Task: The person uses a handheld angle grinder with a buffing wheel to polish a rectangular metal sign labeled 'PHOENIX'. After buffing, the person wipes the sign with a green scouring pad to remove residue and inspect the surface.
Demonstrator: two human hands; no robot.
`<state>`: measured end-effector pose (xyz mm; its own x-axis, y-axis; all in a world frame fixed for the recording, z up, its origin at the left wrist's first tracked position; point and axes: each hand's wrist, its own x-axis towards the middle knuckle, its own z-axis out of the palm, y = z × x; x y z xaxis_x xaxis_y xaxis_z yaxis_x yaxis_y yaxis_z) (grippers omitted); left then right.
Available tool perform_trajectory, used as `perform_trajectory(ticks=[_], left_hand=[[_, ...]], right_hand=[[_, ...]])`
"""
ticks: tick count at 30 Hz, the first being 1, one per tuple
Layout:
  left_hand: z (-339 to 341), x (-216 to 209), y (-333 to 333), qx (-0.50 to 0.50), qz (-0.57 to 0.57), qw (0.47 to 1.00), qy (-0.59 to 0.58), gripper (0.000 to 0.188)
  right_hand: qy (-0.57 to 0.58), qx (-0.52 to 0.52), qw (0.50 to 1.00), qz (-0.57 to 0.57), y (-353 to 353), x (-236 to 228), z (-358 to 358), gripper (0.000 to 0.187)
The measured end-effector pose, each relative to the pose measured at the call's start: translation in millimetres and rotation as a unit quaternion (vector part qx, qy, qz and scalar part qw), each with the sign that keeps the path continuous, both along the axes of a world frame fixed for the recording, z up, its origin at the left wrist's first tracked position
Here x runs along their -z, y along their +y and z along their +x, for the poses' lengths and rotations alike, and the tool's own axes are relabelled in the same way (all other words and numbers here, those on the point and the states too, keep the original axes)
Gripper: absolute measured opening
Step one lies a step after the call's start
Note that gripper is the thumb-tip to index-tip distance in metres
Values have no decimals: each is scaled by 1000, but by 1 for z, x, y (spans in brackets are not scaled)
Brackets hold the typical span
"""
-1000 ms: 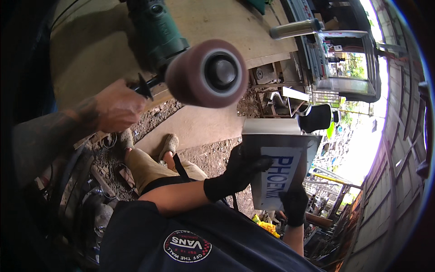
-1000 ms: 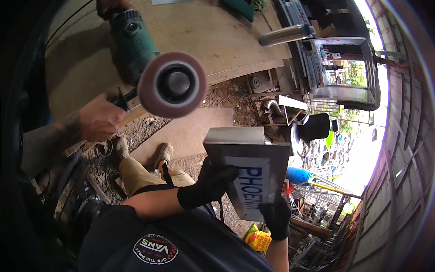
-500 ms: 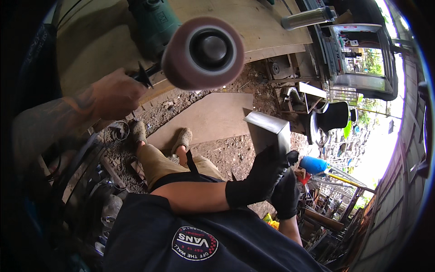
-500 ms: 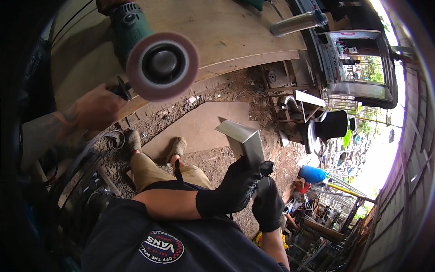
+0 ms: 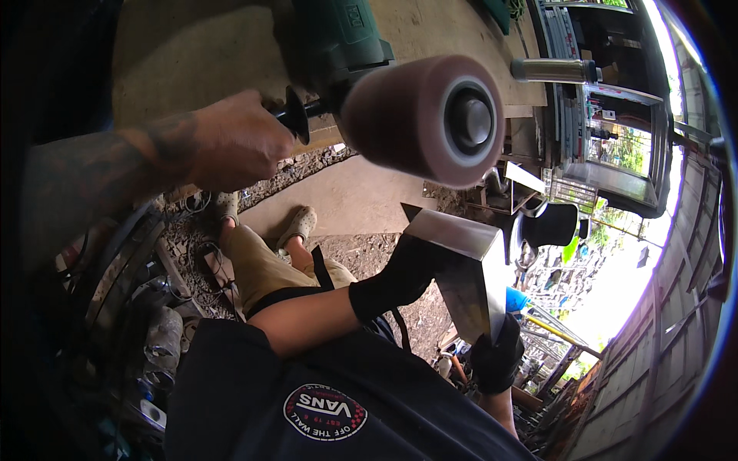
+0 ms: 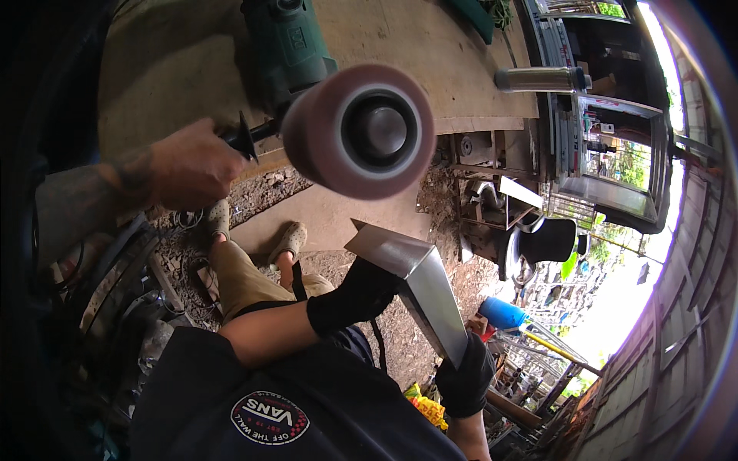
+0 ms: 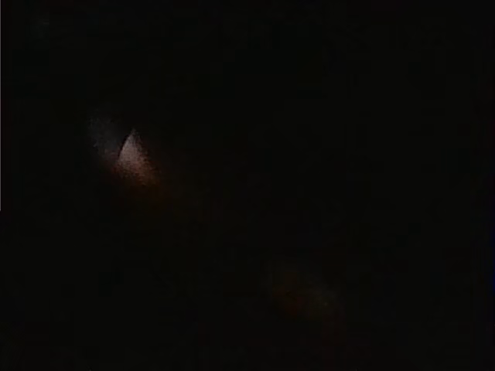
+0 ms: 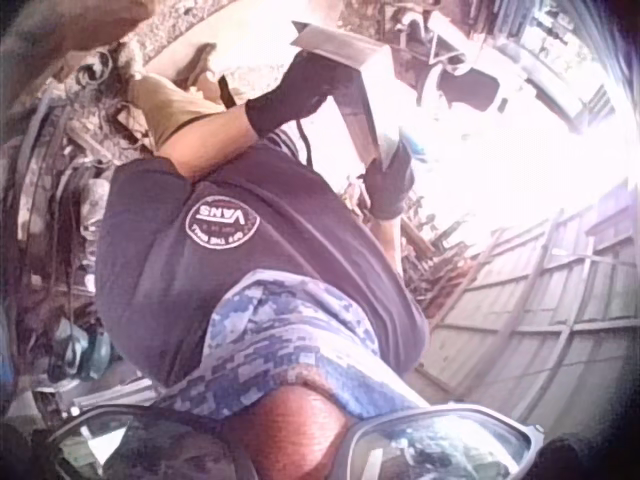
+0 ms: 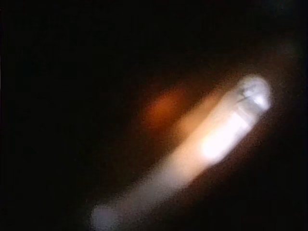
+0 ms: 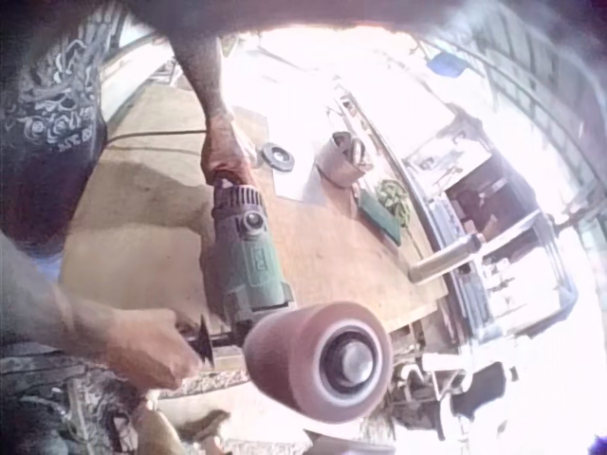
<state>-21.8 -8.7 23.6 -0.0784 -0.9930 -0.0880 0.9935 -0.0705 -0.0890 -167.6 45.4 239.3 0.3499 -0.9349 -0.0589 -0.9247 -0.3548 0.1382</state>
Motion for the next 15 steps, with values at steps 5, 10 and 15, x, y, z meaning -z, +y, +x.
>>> perform_trajectory(ticks=[5, 10, 15], left_hand=[[15, -12, -16, -39, -29, 948, -315, 30], [24, -4, -15, -39, -38, 867, -496, 17], [38, -8, -18, -119, -55, 831, -540, 10]], right_hand=[[-14, -5, 999, 30, -8, -14, 42, 54], [-6, -59, 997, 44, -10, -16, 60, 75], [3, -96, 993, 71, -17, -17, 66, 86]])
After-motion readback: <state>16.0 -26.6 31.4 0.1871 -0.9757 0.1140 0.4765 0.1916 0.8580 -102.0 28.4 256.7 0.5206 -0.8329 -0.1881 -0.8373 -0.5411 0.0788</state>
